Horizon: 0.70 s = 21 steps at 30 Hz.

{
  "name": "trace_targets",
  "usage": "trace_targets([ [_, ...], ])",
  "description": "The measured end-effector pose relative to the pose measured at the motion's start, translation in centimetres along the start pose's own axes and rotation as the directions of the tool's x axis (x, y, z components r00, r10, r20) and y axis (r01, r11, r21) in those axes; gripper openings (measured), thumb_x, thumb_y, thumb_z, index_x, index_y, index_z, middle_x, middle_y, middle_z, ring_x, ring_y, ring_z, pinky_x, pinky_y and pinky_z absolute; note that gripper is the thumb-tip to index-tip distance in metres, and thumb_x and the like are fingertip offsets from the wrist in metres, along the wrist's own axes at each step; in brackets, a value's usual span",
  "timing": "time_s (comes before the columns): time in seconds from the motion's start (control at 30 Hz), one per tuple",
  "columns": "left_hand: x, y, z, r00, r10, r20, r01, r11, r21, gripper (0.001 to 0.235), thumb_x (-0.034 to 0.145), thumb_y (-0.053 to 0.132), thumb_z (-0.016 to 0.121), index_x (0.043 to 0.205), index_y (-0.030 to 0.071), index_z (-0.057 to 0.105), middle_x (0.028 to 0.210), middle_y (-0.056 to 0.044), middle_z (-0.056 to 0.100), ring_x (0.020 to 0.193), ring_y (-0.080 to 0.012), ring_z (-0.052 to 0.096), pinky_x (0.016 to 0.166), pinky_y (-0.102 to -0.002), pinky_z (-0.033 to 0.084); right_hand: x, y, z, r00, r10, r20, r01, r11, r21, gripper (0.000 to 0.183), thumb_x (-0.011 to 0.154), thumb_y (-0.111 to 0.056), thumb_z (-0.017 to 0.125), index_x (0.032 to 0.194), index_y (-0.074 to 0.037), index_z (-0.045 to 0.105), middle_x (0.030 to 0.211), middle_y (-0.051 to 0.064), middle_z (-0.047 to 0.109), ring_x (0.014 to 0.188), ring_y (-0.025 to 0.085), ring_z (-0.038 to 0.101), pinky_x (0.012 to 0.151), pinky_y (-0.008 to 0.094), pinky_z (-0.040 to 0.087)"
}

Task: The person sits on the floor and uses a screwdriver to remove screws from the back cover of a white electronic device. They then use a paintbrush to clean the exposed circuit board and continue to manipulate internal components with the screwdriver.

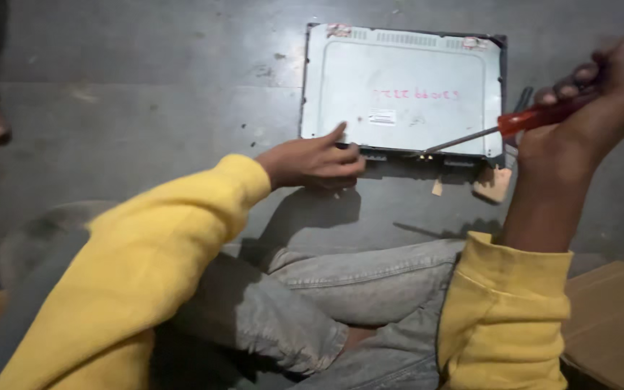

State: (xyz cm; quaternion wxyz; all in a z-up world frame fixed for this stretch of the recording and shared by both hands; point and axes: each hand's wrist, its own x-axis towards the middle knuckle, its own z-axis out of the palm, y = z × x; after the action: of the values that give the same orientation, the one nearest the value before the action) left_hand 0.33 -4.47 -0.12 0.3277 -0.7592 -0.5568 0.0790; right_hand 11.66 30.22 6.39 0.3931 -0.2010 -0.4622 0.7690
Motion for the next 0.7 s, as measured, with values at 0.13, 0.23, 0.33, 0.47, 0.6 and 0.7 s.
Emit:
trace_targets([
  [0.13,0.3,2.3,1.3,0.954,-0.291,-0.070,0.288,0.956,-0.050,0.024,0.101,0.037,0.063,0.112,0.016,0.067,0.126,-0.007,0.050,0.120,-0.0249,0.053,0.112,-0.061,0.041,0.4,-0.4,1.0,1.000,0.020,0.016,-0.015,0.961,-0.278,0.014,0.104,-0.010,0.069,0.094,-0.006,0.060,0.079,0.004,0.060,0.059,0.014,0.053,0.052,0.033,0.043],
  [0.23,0.3,3.2,2.2,0.904,-0.424,-0.060,0.411,0.898,-0.158,0.022,0.103,0.033,0.067,0.110,0.012,0.067,0.124,-0.009,0.051,0.117,-0.0264,0.055,0.108,-0.062,0.044,0.1,0.1,1.3,0.997,0.016,0.078,0.016,0.921,-0.389,0.022,0.112,-0.015,0.071,0.096,-0.007,0.058,0.078,0.006,0.062,0.059,0.012,0.057,0.050,0.032,0.047],
  [0.33,0.2,4.0,2.6,0.897,-0.439,-0.045,0.424,0.887,-0.183,0.017,0.096,0.023,0.069,0.110,0.013,0.067,0.123,-0.010,0.055,0.113,-0.0273,0.058,0.106,-0.060,0.046,0.2,0.5,1.2,0.994,0.099,0.044,-0.078,0.936,-0.344,0.023,0.109,-0.019,0.069,0.093,-0.004,0.061,0.074,0.008,0.064,0.055,0.015,0.058,0.047,0.030,0.046],
  [0.47,-0.5,3.3,2.4,0.868,-0.488,-0.092,0.472,0.868,-0.153,0.020,0.095,0.018,0.069,0.114,0.012,0.065,0.125,-0.011,0.057,0.115,-0.0280,0.061,0.106,-0.058,0.048,0.2,1.0,2.1,0.992,0.102,0.072,-0.064,0.913,-0.402,0.023,0.111,-0.021,0.067,0.096,-0.004,0.062,0.075,0.008,0.066,0.054,0.015,0.058,0.047,0.029,0.046],
  [0.6,-1.1,3.3,2.1,0.834,-0.551,-0.016,0.538,0.819,-0.198,0.028,0.097,0.013,0.066,0.124,0.010,0.060,0.129,-0.013,0.057,0.115,-0.0291,0.059,0.106,-0.060,0.047,-2.0,1.7,3.7,0.959,0.073,0.273,0.009,0.957,-0.290,0.029,0.119,-0.025,0.060,0.101,-0.003,0.059,0.068,0.006,0.052,0.051,0.017,0.051,0.047,0.030,0.043],
  [0.7,-2.3,3.0,1.8,0.784,-0.621,0.015,0.607,0.762,-0.227,0.038,0.098,0.012,0.063,0.134,0.007,0.053,0.133,-0.016,0.055,0.118,-0.0326,0.058,0.105,-0.062,0.045,-5.7,3.6,6.7,0.920,-0.023,0.391,0.049,0.997,-0.056,0.033,0.123,-0.023,0.057,0.099,-0.002,0.053,0.063,0.005,0.043,0.047,0.017,0.044,0.047,0.030,0.038],
])
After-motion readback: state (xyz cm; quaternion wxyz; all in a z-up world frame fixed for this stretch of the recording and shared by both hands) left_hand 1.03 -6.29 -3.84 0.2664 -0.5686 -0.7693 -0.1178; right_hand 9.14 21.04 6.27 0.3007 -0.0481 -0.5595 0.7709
